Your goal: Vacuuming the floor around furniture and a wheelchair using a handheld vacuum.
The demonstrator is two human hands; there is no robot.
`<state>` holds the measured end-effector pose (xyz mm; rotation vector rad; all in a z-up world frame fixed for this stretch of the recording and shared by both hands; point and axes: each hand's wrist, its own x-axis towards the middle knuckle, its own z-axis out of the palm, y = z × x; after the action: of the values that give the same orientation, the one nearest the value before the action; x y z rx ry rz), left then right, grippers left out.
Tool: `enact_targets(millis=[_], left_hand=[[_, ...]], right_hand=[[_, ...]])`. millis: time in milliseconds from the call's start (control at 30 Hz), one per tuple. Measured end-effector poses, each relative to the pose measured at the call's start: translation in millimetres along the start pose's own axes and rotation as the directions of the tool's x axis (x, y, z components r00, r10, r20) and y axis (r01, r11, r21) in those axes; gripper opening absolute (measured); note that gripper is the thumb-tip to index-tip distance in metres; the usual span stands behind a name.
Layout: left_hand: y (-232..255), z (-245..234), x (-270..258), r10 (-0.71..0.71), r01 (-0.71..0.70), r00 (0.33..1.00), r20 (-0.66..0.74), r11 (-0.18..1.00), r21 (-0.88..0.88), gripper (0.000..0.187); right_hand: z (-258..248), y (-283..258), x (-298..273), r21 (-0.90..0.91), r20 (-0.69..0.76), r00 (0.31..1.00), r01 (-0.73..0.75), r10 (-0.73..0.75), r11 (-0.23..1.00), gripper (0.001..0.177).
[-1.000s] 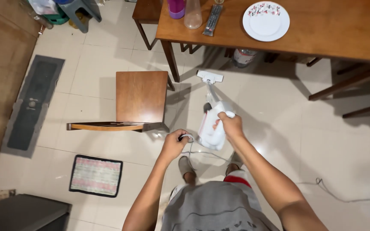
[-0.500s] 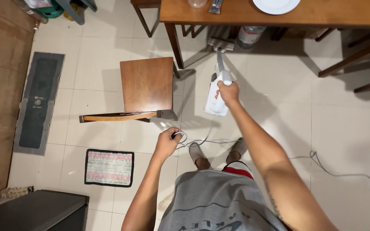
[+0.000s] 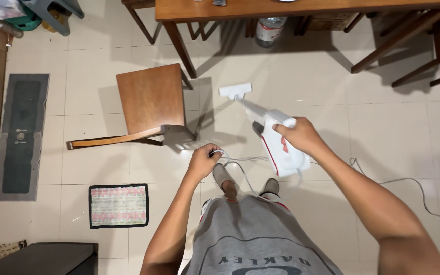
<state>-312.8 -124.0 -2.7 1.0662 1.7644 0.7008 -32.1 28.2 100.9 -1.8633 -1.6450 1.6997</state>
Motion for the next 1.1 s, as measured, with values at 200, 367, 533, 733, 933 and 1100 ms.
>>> enact_targets(millis=[200,367,533,733,933,1100], left_hand=[[27,53,-19,-0.034,0.031,0.997,0.067,0.998,0.053,0.02],[34,91,-41,-0.045,0.04,0.995,0.086,0.998,0.05,0.02],[37,106,-59,-0.045,0.041,0.996,0.077,0.998,0.048,0.022],[27,103,-64,-0.063,0.062,0.998,0.013,0.993,0.104,0.025],[20,81,-68,-0.115,0.121,0.991,-0.066,0.989,0.088,0.025],[11,65,-69,-0.128,0.135,0.986,-0.111,0.989,0.06,0.024]], right_hand=[[-49,46,-57,-0.138,0.025,0.999,-0.039,0.043,0.99,0.039],[-76,86,-80,-0.258,0.101,0.995,0.008,0.018,0.966,0.032],[-95,115,-51,-0.405,0.162,0.96,0.277,-0.229,0.871,0.044],[-72,113,19,-0.574,0.28,0.933,0.353,-0.228,0.739,0.052],[-9,94,76,-0.5,0.206,0.906,0.421,-0.368,0.756,0.061],[10,85,91,-0.499,0.148,0.913,0.402,-0.381,0.768,0.066]])
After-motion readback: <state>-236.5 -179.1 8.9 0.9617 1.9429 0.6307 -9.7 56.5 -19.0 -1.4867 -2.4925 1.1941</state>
